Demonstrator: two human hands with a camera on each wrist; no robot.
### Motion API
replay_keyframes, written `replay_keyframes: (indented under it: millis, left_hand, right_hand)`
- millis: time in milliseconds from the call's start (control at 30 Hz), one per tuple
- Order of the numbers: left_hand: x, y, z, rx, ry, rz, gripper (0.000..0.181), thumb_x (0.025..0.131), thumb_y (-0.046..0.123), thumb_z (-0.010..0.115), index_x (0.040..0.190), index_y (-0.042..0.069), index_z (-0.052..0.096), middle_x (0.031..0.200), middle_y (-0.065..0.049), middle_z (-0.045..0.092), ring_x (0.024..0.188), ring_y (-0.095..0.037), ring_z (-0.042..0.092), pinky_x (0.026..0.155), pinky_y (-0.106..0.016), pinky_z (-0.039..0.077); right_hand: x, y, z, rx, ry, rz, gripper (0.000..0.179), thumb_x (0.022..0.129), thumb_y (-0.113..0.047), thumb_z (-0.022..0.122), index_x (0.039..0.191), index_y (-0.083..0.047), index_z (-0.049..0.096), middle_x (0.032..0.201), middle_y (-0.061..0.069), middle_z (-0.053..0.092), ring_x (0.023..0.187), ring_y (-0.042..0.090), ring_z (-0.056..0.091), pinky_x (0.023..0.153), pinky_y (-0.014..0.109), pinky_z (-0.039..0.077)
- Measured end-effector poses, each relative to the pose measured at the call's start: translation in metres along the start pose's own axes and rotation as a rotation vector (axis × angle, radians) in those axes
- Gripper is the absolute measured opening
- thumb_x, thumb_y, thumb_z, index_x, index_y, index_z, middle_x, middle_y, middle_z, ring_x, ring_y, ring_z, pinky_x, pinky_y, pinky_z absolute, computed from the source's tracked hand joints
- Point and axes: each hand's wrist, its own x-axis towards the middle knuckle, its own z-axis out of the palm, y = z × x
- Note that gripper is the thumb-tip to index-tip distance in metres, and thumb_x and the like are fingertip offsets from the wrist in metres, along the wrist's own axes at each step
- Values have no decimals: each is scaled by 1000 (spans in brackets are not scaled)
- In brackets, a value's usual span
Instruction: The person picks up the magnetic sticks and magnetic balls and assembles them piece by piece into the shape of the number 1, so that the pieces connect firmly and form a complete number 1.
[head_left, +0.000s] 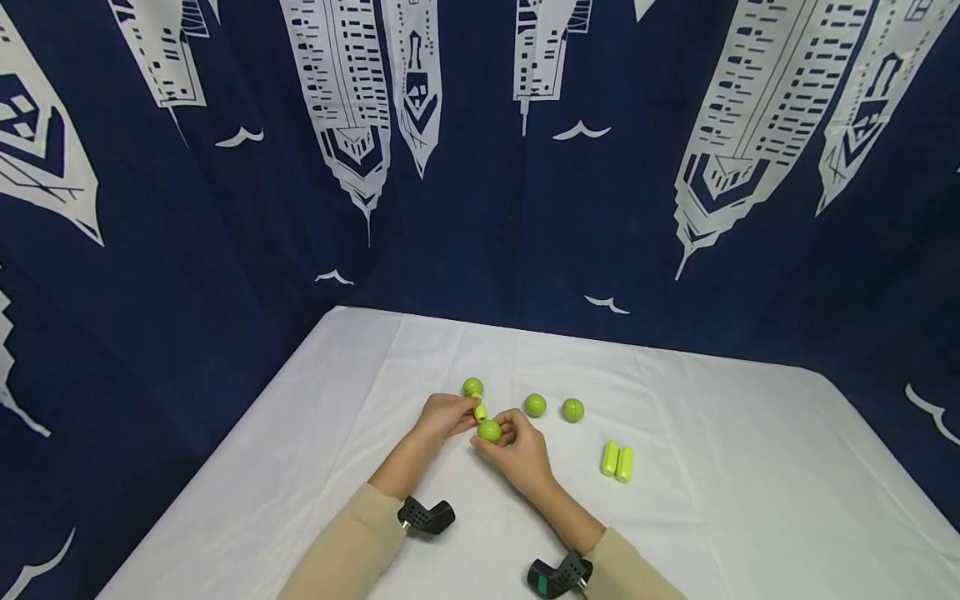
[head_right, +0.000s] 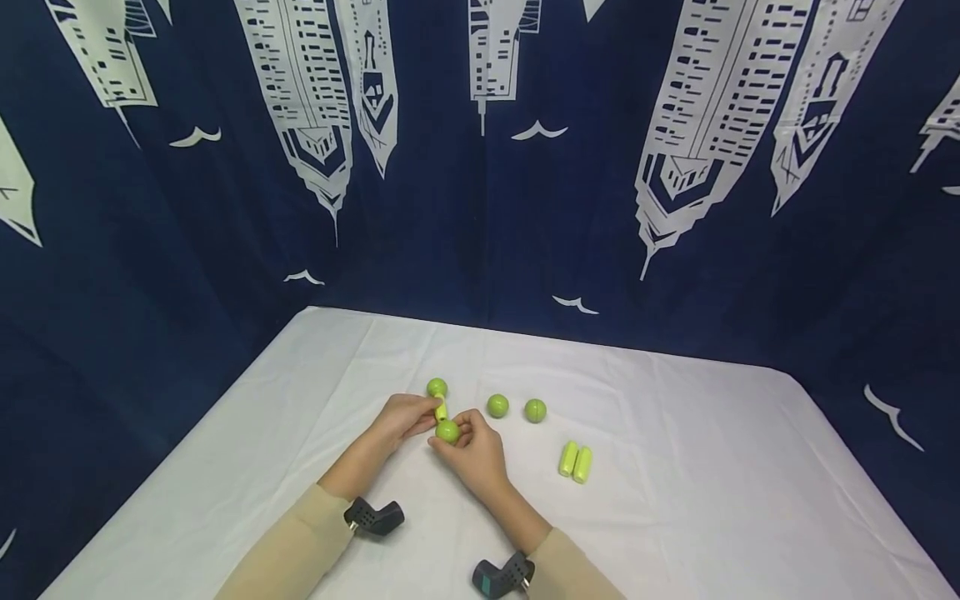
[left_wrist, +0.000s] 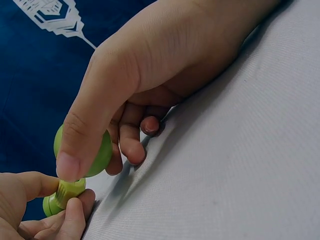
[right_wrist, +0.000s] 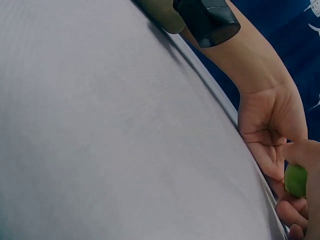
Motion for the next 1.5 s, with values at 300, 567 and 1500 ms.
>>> replay_keyframes:
  millis: [300,567,1500]
  left_hand:
    - [0,2,1,-8,0,-2,37,92,11,65,114,-17,58,84,-8,66,68,-6,64,71,-17,57]
    - [0,2,1,-19,12,-16,32,92,10,65,110,-15,60,79,-6,65,65,-4,63,68,-16,57]
    - [-2,3,1,-19,23,0,34,91,10,66,111,-16,60,81,-8,66,64,-4,62,67,-16,57]
  right_hand:
    - [1,-2,0,2,1,31,36,75,-17,86,95,-3,58,84,2,61,67,8,54,60,19,49]
    - [1,-2,2,-3,-9,27,36,75,-17,85,95,-4,59,84,2,61,66,7,54,59,18,49]
    - [5,-1,6,-45,24,41,36,76,-18,85,95,-2,60,81,2,61,63,8,51,55,18,47]
